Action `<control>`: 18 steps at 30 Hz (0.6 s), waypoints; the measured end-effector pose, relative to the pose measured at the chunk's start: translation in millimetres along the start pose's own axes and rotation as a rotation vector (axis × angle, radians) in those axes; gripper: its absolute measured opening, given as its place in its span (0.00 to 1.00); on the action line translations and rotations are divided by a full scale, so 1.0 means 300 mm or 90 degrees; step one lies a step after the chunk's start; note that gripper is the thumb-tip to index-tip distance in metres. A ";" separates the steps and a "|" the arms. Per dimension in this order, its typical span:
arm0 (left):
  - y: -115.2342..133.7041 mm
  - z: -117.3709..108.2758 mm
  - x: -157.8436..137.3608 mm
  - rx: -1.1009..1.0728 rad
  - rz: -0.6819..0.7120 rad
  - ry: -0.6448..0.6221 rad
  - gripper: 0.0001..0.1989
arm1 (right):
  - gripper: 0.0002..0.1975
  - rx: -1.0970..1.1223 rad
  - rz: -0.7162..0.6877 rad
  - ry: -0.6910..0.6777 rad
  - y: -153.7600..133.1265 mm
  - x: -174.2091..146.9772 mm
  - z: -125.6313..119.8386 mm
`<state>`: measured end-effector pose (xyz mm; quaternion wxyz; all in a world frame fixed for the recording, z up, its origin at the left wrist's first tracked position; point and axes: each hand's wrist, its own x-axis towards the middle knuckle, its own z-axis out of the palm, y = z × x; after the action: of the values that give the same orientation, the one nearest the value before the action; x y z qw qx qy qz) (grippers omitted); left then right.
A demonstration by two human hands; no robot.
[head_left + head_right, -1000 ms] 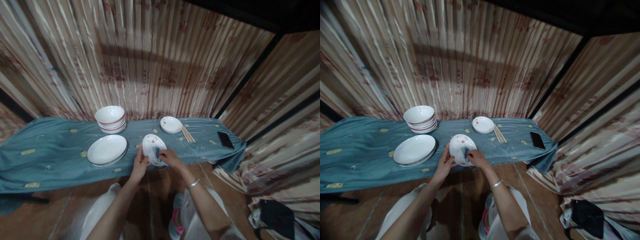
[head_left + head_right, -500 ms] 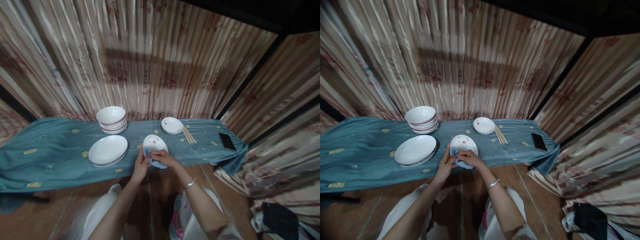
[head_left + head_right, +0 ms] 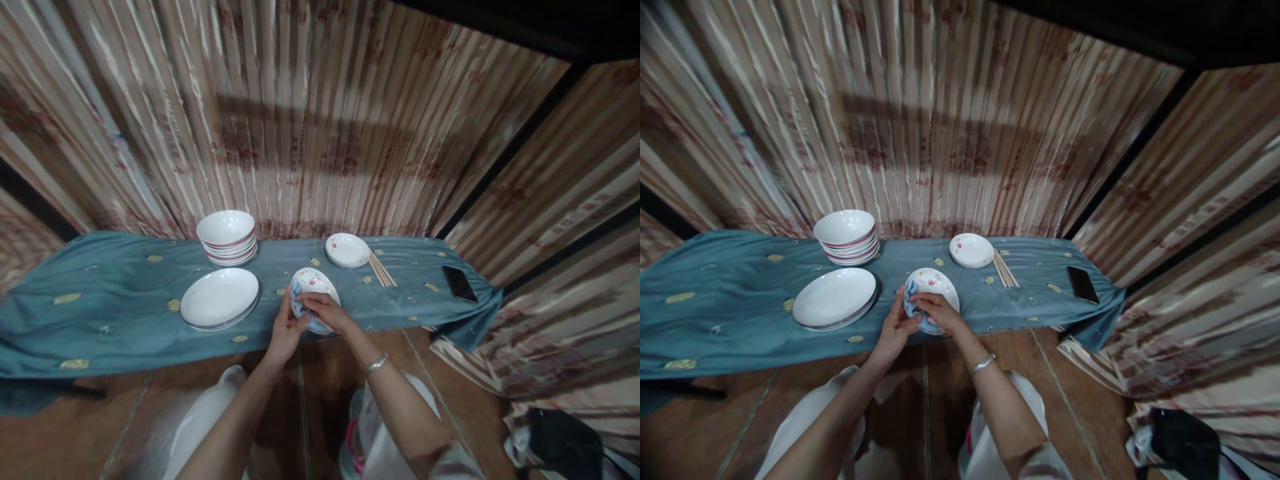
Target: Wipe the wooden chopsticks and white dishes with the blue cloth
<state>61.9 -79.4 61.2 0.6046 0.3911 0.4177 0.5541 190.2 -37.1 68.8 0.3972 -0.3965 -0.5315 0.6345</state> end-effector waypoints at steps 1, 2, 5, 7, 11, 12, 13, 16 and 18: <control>-0.004 0.000 0.002 0.001 0.009 0.002 0.51 | 0.16 0.007 -0.003 0.003 0.000 0.001 0.002; -0.006 0.000 0.004 0.002 0.016 0.004 0.51 | 0.16 0.011 -0.004 0.005 0.000 0.003 0.003; -0.010 -0.001 0.007 0.008 0.026 0.003 0.51 | 0.15 0.020 -0.002 0.011 0.000 0.005 0.006; -0.009 -0.001 0.006 0.010 0.028 -0.001 0.51 | 0.15 0.026 -0.003 0.015 0.001 0.006 0.006; -0.006 0.000 0.003 0.015 0.044 -0.013 0.50 | 0.15 0.027 -0.009 0.051 0.002 0.014 0.006; -0.006 0.000 0.002 0.018 0.051 -0.017 0.50 | 0.15 0.028 -0.009 0.062 0.002 0.017 0.006; -0.006 0.000 0.002 0.021 0.057 -0.021 0.49 | 0.15 0.030 -0.011 0.071 0.002 0.021 0.006; -0.006 0.001 0.001 0.030 0.067 -0.023 0.48 | 0.17 0.038 -0.031 0.090 0.002 0.033 0.008; -0.004 0.002 0.001 0.029 0.071 -0.024 0.48 | 0.18 0.027 -0.057 0.113 0.001 0.040 0.011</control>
<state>63.0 -79.3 60.3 0.5715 0.4378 0.3966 0.5696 182.5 -27.2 67.8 0.4789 -0.4185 -0.4980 0.5895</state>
